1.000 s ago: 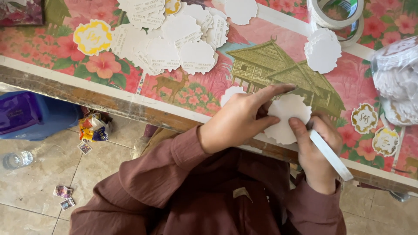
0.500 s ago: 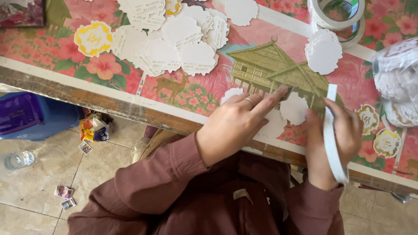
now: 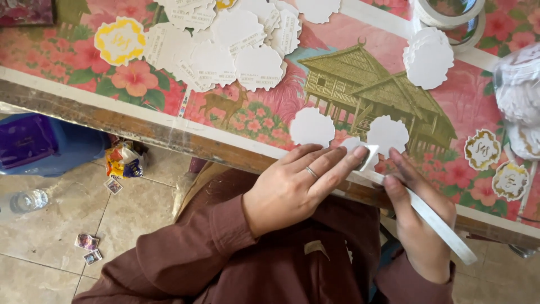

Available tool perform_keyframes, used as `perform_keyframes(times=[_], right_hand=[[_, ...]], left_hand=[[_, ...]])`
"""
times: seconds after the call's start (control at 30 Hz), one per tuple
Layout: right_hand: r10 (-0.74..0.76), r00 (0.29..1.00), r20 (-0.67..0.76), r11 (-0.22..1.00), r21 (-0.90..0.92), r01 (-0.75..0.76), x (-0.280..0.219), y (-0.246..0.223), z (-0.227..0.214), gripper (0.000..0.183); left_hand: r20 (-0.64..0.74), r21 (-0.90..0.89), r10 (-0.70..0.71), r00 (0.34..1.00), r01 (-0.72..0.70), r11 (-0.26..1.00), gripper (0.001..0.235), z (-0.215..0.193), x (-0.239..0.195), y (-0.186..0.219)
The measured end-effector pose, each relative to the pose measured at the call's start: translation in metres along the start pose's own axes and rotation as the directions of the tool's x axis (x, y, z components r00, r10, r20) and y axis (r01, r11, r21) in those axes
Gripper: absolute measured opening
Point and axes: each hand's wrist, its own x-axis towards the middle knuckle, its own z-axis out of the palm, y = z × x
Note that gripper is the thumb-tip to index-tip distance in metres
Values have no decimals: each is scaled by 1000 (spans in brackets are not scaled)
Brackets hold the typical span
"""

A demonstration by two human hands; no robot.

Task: The person applies double-sided tape to the edges of white, scalloped paper cutouts. They pick up each cutout, press a strip of tape along its perimeter, and place it on a floral-patterned table.

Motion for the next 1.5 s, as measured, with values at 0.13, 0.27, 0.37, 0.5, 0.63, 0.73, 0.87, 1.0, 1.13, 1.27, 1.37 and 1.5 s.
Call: perform_keyframes(times=[0.13,0.27,0.37,0.5,0.63,0.73,0.87,1.0,1.13,1.27,1.37,1.5], right_hand=[[-40,999,28,999,3,40,4,2,2,34],[-116,991,65,991,-53,120,5,7,3,33],[-171,985,2,970,-175,169,3,4,4,31],[-304,949,-86,889,-382,250,-9,3,-2,24],[-260,963,-66,924,-306,229,-9,12,-7,19],[-290,954,-81,903,-354,244,-12,24,-5,8],[-576,818,10,719,-471,512,-22,10,2,9],[-663,733,-152,737,-307,602,-42,16,-12,5],[-575,798,-182,787,-390,478,-19,16,-18,12],[-450,892,-26,791,-475,385,19,41,-17,40],[-450,886,112,734,-519,438,34,50,-19,50],[-496,847,191,613,-613,498,41,67,-20,45]], left_hand=[[3,-16,6,1000,-6,1000,37,1,-4,-4],[30,50,72,997,-73,996,37,2,-7,-4],[45,105,46,998,-50,993,39,3,-3,-1],[88,214,17,996,-35,976,39,6,-2,8],[60,240,9,998,-23,970,41,9,0,22],[68,292,-50,996,28,956,54,23,-3,32],[106,365,-21,994,-19,931,48,30,3,32],[129,397,19,991,-69,915,38,35,4,31],[94,422,80,992,-112,900,37,28,0,24],[37,209,187,982,-191,959,33,6,-5,17],[-29,130,242,970,-237,963,33,-11,-3,11],[-109,-16,222,969,-225,974,24,-45,14,-10]])
